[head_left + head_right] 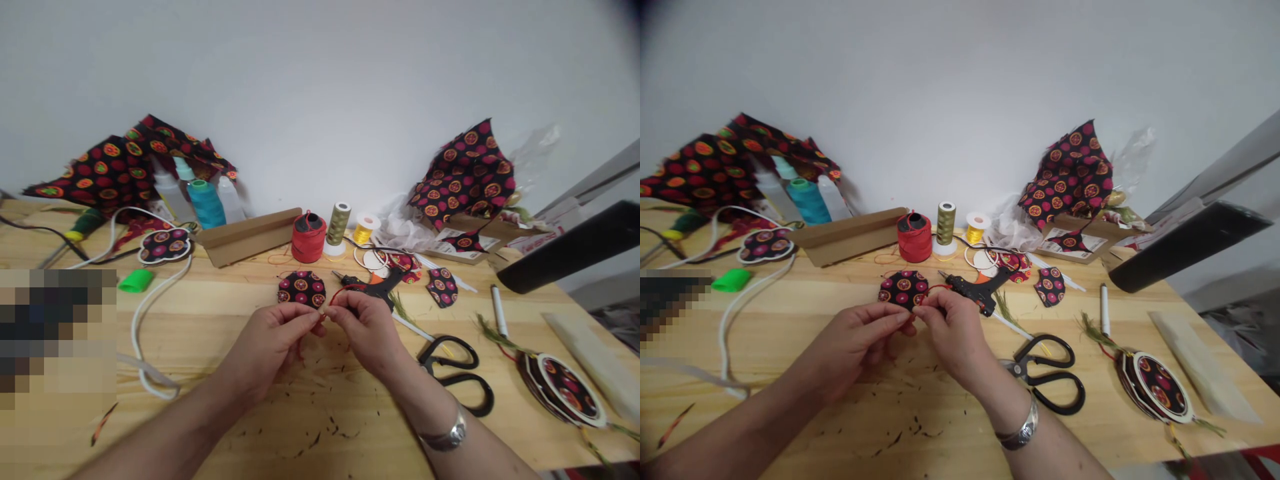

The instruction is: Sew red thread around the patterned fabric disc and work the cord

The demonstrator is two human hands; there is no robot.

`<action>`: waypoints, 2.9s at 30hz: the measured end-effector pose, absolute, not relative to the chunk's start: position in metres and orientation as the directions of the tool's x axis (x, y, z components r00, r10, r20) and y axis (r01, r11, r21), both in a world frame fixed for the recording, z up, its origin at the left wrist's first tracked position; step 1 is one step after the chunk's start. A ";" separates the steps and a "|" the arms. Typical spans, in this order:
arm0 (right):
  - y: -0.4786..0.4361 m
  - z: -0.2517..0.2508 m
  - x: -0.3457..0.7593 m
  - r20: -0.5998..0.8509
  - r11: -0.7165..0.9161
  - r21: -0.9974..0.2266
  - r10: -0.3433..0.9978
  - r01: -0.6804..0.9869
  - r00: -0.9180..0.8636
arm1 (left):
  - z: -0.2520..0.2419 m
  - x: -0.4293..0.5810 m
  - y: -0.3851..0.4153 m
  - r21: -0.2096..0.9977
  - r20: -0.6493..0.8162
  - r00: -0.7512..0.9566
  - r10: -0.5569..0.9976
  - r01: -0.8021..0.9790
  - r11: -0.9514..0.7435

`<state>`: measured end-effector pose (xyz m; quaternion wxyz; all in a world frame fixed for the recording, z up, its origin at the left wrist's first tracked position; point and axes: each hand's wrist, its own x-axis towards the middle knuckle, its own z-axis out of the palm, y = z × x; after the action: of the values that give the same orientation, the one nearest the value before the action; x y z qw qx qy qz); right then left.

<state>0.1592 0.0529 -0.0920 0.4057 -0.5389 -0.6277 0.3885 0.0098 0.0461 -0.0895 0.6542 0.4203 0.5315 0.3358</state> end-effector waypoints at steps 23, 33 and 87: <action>0.053 -0.089 0.160 0.091 0.087 -0.948 0.996 0.306 -0.002 | -0.085 0.010 0.045 0.941 -0.338 0.278 0.899 0.102 0.322; 0.052 -0.087 0.155 -0.214 -0.233 -0.958 0.969 -0.166 -0.124 | -0.095 0.011 0.043 0.953 -0.035 0.303 0.952 0.298 -0.060; 0.050 -0.082 0.153 -0.168 -0.167 -0.986 0.983 0.026 -0.071 | -0.092 0.011 0.046 0.882 -0.390 0.251 0.886 -0.176 0.438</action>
<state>0.1530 0.0500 -0.0825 0.4325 -0.5266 -0.4792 0.5532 0.0112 0.0461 -0.0922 0.6989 0.3699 0.4800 0.3799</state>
